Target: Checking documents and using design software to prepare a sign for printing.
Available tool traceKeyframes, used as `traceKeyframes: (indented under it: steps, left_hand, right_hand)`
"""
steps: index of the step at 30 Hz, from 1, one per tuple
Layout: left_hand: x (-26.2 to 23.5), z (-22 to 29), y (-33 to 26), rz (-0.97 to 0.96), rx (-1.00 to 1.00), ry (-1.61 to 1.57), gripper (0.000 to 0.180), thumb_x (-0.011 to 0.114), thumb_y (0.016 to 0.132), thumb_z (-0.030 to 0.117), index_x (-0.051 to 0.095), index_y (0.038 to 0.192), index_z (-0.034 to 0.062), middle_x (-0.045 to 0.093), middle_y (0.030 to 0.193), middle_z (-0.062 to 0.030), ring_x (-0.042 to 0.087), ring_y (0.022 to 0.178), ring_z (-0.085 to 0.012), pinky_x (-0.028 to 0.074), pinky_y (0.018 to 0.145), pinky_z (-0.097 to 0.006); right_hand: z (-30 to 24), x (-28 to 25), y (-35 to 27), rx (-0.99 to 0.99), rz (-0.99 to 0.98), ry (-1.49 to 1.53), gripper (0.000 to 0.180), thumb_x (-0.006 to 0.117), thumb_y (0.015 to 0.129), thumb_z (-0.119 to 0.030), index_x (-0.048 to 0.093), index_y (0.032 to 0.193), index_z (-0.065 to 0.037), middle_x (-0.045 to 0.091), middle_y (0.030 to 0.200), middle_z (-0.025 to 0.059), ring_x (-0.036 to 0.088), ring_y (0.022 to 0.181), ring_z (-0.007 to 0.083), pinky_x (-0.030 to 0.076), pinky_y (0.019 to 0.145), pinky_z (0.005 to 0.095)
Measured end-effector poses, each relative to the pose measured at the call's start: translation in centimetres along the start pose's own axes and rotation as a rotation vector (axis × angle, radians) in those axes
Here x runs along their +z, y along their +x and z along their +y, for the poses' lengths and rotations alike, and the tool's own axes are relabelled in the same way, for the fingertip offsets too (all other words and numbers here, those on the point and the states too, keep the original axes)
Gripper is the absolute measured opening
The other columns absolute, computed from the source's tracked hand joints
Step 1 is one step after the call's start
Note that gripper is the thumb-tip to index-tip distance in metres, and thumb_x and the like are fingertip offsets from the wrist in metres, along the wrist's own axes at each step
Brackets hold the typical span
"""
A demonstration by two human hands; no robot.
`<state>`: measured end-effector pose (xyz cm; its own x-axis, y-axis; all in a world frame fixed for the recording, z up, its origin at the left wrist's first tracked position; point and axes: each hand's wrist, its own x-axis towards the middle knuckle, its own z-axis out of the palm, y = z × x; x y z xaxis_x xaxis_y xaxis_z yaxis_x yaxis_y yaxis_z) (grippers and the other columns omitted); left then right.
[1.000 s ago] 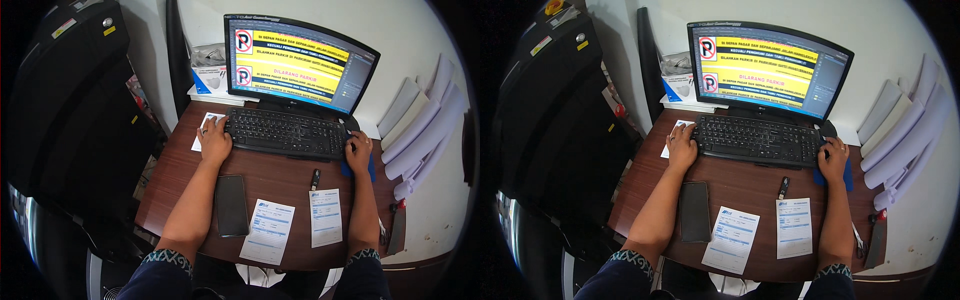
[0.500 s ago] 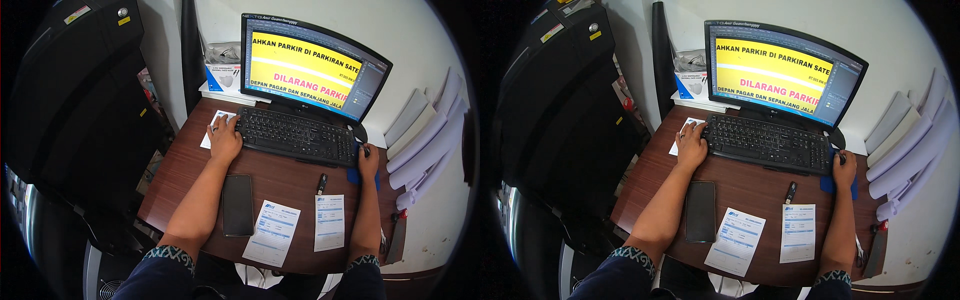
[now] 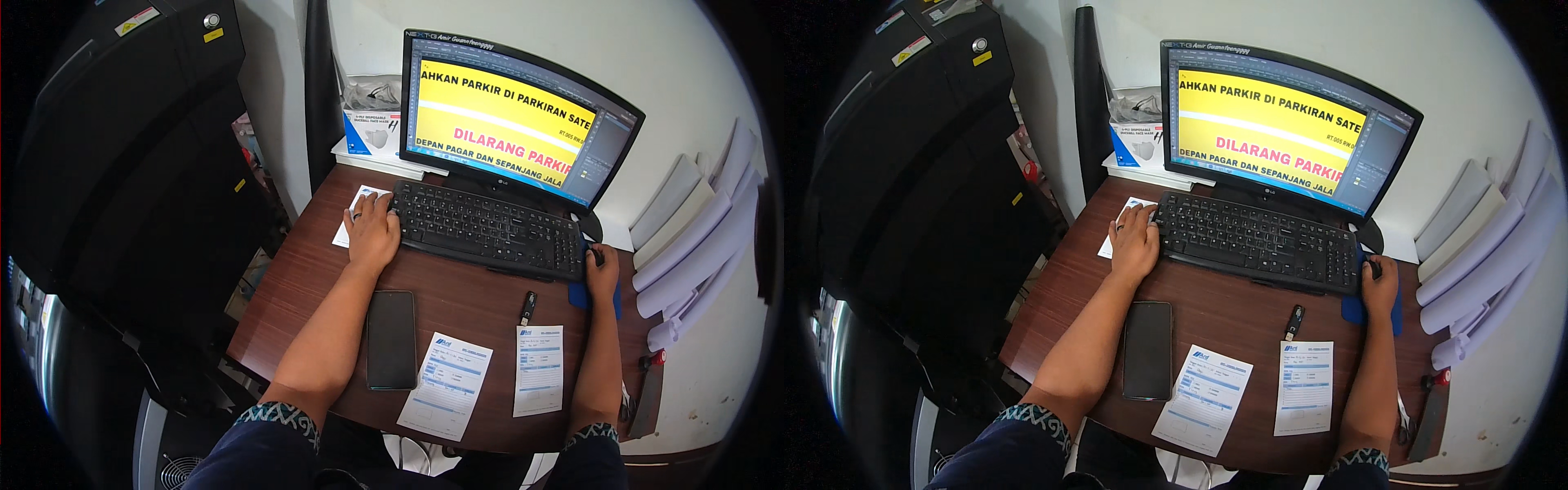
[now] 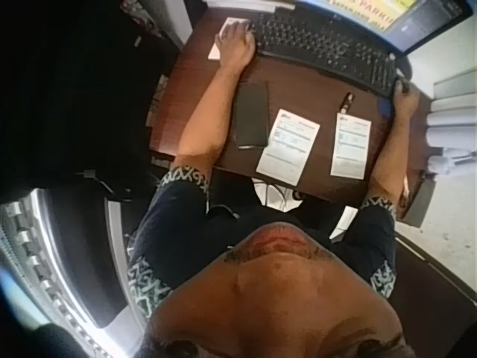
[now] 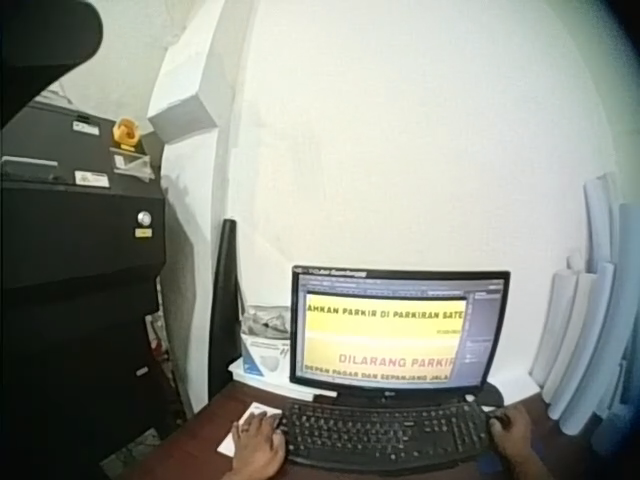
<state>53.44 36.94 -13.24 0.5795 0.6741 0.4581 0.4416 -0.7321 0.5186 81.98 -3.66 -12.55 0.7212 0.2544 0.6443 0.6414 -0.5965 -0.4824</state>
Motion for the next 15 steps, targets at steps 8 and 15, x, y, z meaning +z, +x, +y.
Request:
traceKeyframes:
  steps: [8, 15]
  left_hand:
    - [0.04, 0.0, 0.0, -0.002, -0.007, 0.006, 0.043, 0.042, 0.098, 0.026, 0.054, 0.138, 0.0163, 0.049, 0.147, -0.0147, 0.037, 0.143, -0.0364, 0.017, 0.119, -0.06]
    - [0.07, -0.08, 0.0, -0.001, -0.013, 0.01, 0.043, 0.043, 0.098, 0.026, 0.054, 0.139, 0.0164, 0.05, 0.147, -0.0142, 0.036, 0.143, -0.0355, 0.017, 0.119, -0.06]
  right_hand:
    - [-0.11, -0.04, 0.04, -0.006, 0.007, 0.019, 0.02, 0.072, 0.084, -0.006, 0.068, 0.102, 0.0, 0.065, 0.104, 0.0153, 0.065, 0.097, 0.0304, 0.051, 0.089, 0.0376]
    - [-0.93, -0.25, -0.05, 0.001, 0.003, 0.031, 0.019, 0.072, 0.085, -0.007, 0.068, 0.103, 0.0, 0.066, 0.104, 0.0152, 0.066, 0.097, 0.0286, 0.052, 0.089, 0.0367]
